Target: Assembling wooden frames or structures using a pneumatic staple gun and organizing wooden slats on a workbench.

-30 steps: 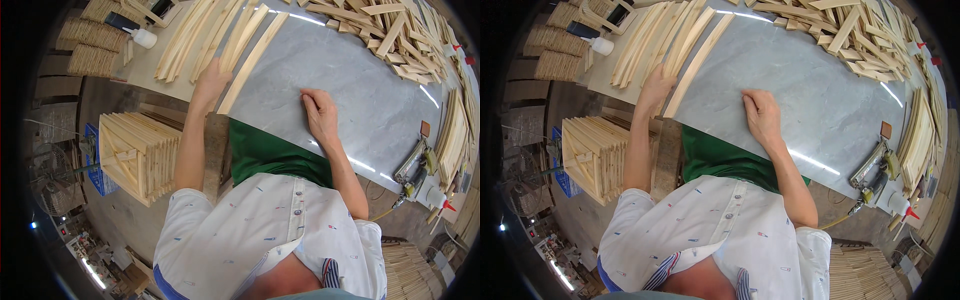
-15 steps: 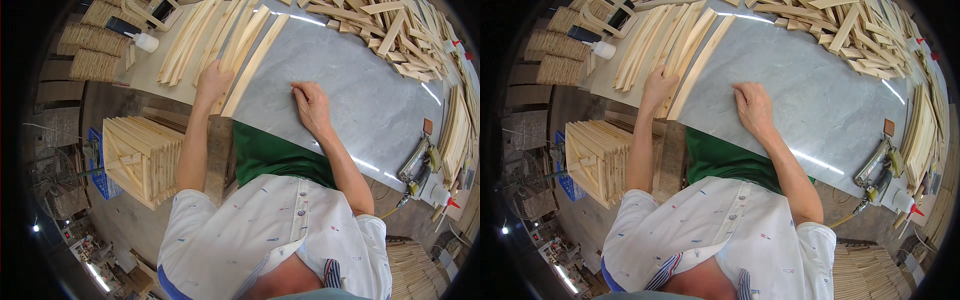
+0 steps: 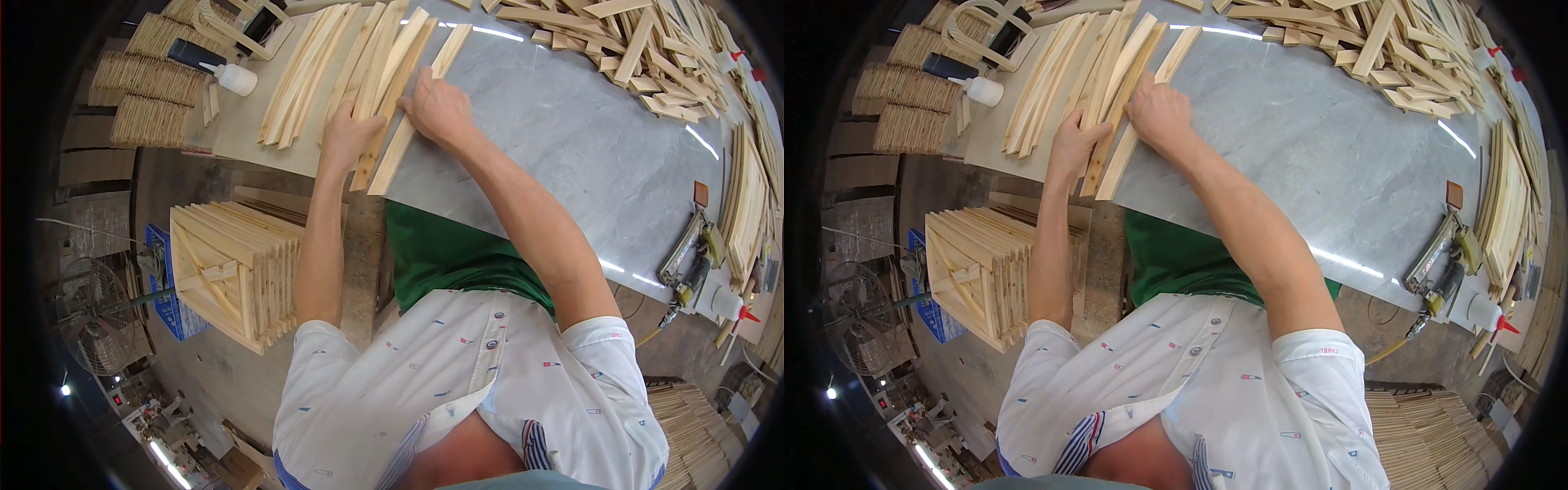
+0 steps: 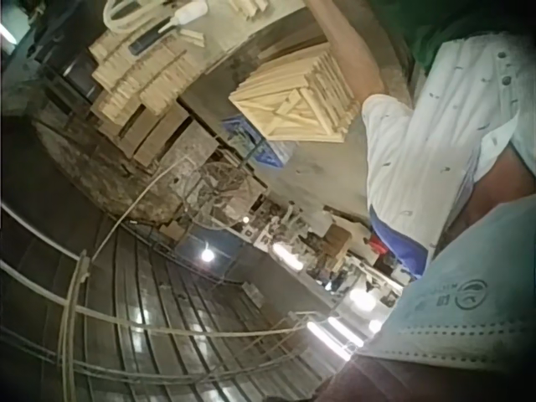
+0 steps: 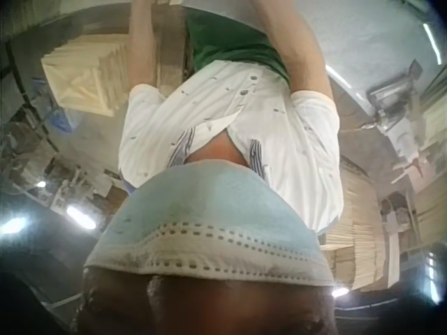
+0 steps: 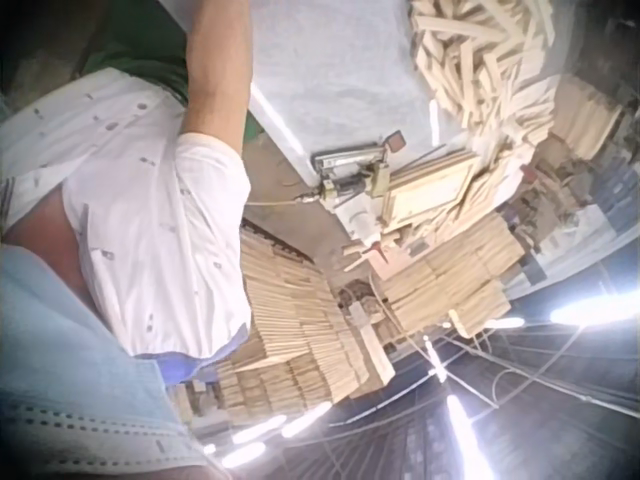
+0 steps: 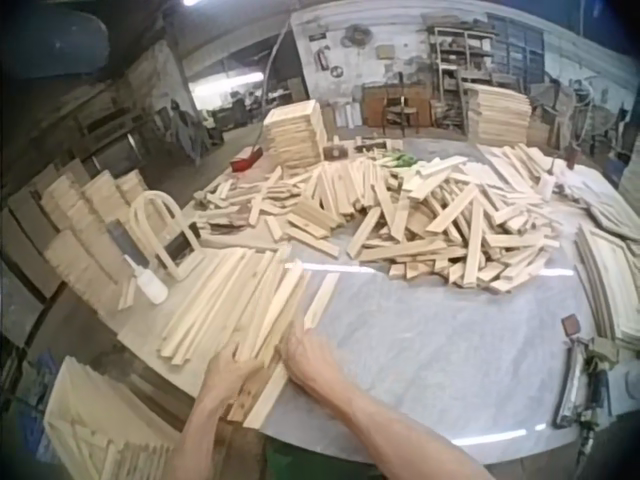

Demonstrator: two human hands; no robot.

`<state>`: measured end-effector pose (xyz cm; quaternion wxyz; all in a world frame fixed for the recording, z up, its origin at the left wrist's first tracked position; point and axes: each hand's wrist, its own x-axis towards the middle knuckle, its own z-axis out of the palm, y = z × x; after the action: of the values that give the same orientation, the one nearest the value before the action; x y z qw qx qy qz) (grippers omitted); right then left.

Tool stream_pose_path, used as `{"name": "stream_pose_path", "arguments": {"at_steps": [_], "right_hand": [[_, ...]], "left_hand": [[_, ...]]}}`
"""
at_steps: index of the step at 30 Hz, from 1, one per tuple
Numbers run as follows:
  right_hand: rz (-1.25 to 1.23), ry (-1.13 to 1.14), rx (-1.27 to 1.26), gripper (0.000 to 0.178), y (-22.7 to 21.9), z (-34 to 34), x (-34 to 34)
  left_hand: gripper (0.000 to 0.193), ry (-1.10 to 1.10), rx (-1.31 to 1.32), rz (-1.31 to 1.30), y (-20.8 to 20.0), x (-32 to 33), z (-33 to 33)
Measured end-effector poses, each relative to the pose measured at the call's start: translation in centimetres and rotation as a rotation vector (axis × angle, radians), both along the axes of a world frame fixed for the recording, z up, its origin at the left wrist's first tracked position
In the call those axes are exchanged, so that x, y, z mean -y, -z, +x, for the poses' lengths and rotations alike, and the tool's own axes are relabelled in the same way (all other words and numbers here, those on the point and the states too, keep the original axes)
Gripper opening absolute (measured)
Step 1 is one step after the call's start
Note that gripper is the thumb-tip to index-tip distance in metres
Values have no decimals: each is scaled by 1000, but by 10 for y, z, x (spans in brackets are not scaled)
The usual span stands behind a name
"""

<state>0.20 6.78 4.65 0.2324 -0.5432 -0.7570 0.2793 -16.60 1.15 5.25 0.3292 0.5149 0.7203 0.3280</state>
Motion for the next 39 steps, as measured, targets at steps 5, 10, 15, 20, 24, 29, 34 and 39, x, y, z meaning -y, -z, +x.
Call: {"name": "stream_pose_path", "arguments": {"at_steps": [5,10,15,20,24,29,34,39], "right_hand": [[-30,88,-38,44,7,-4,-11],[1,140,-91,42,7,-3,-12],[-195,171,-203,49,10,7,-19],[-97,104,-227,50,14,34,-13],[-126,76,-254,43,17,51,-5],[-66,115,-390,34,33,59,0],[-2,118,-340,33,31,59,12],[287,163,-297,31,21,34,14]], "left_hand": [[44,16,-224,10,0,-1,9],[43,-6,-233,-3,-10,1,17],[38,15,-325,121,-1,-1,20],[34,29,-384,216,1,2,35],[34,43,-310,207,-3,5,51],[38,-30,-109,124,-7,6,34],[39,-26,-569,241,7,1,10],[42,-27,-550,202,15,6,13]]}}
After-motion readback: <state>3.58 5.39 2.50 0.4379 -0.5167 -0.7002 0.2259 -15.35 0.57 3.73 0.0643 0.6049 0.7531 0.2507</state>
